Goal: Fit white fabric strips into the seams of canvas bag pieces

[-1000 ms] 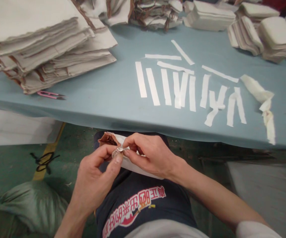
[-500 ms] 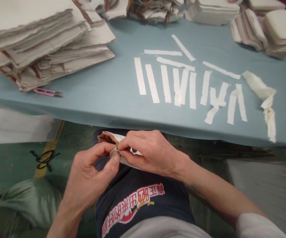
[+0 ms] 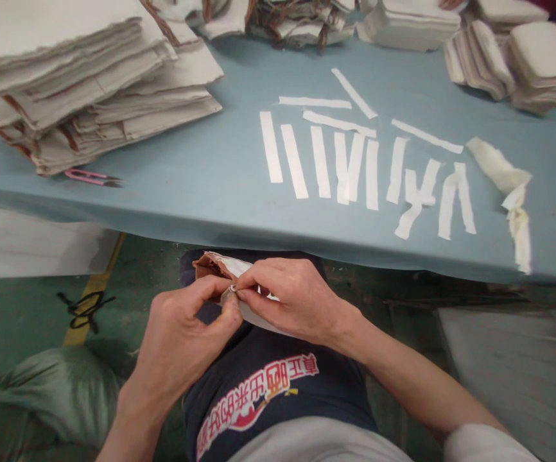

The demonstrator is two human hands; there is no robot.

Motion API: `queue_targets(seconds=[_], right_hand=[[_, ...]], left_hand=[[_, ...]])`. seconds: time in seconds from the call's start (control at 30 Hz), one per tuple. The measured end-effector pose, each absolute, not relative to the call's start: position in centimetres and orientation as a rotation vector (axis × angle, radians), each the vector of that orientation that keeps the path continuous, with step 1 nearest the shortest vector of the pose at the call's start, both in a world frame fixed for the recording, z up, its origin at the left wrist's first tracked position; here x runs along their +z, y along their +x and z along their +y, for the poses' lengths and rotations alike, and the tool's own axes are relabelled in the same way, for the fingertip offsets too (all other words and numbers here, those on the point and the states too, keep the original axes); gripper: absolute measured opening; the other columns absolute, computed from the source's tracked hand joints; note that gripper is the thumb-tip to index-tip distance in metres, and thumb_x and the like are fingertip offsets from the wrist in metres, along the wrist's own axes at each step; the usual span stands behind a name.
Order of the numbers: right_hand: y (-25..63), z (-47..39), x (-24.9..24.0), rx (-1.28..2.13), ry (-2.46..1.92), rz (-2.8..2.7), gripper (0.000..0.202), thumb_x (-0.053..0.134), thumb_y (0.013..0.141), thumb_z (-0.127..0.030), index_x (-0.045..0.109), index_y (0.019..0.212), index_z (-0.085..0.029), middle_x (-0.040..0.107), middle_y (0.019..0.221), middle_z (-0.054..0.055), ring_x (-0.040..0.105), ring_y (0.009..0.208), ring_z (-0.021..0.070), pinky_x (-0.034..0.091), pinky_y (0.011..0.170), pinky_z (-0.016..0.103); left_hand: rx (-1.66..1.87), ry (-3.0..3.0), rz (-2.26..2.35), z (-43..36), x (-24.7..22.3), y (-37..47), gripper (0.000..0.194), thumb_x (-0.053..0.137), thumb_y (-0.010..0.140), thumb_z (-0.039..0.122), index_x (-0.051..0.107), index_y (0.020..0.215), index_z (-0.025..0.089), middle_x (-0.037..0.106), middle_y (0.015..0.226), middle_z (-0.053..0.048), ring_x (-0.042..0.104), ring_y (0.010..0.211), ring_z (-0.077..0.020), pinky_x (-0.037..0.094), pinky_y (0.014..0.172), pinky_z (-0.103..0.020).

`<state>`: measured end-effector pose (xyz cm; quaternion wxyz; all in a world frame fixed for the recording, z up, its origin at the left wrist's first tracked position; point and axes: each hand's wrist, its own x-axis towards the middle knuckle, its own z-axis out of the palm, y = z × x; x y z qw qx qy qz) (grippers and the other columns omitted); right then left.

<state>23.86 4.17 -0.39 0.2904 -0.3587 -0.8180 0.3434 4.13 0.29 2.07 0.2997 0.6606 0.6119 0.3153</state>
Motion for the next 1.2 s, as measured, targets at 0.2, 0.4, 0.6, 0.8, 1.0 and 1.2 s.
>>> queue_targets(seconds=[0.2,0.4,0.6,0.8,1.0,1.2], right_hand=[[22.7,3.6,-0.3,1.44,-1.175,-1.725,0.01,0.07,0.092,-0.024,0.067,0.085,-0.019,0.068,0.073,-0.004,0.056,0.06,0.0093,0.044,0.06,0.021],[22.4,3.1,0.1,1.479,-1.135,-1.623,0.017,0.069,0.093,-0.032,0.062,0.083,-0.02,0.065,0.071,-0.004,0.053,0.059,0.0092,0.043,0.058,0.022],[22.1,2.1,-0.4,1.183,-1.092,-1.821,0.01,0.063,0.094,-0.022,0.063,0.085,-0.021,0.068,0.073,-0.003,0.055,0.06,0.0093,0.043,0.061,0.022],[21.9,1.1,-0.8,0.858,-1.158,-1.939,0.013,0.061,0.097,-0.02,0.065,0.085,-0.022,0.074,0.076,-0.001,0.062,0.062,0.0115,0.045,0.062,0.024],[21.4,0.4,-0.3,0.829,-1.311,-1.775,0.005,0.065,0.091,-0.028,0.063,0.091,-0.023,0.07,0.074,-0.003,0.06,0.059,0.0123,0.044,0.06,0.025],[21.1,0.4,0.2,1.235,-1.354,-1.544,0.012,0.063,0.087,-0.035,0.06,0.091,-0.024,0.061,0.07,-0.006,0.057,0.059,0.0118,0.044,0.059,0.026]], left_hand=[[0.887,1.318,1.534,0.0,0.7,3.9,0.021,0.07,0.084,0.038,0.081,0.074,0.022,0.08,0.069,-0.001,0.07,0.061,-0.02,0.053,0.061,-0.027],[0.858,1.192,1.394,0.1,0.7,2.9,0.021,0.077,0.083,0.04,0.082,0.076,0.021,0.082,0.078,-0.005,0.072,0.073,-0.0234,0.056,0.069,-0.03],[0.726,1.255,1.379,0.4,1.7,2.6,0.028,0.071,0.084,0.044,0.078,0.071,0.02,0.073,0.065,-0.002,0.061,0.061,-0.0196,0.049,0.058,-0.028],[0.789,1.381,1.448,-0.3,1.2,3.2,0.027,0.065,0.086,0.038,0.079,0.071,0.021,0.078,0.072,-0.001,0.07,0.068,-0.0212,0.054,0.066,-0.028],[0.981,1.364,1.532,-1.5,1.0,4.5,0.027,0.067,0.093,0.038,0.084,0.081,0.021,0.085,0.078,-0.001,0.077,0.07,-0.0203,0.058,0.068,-0.025],[0.971,1.357,1.476,-1.2,0.8,4.6,0.025,0.071,0.092,0.037,0.084,0.078,0.021,0.086,0.075,-0.001,0.077,0.064,-0.0169,0.058,0.063,-0.02]])
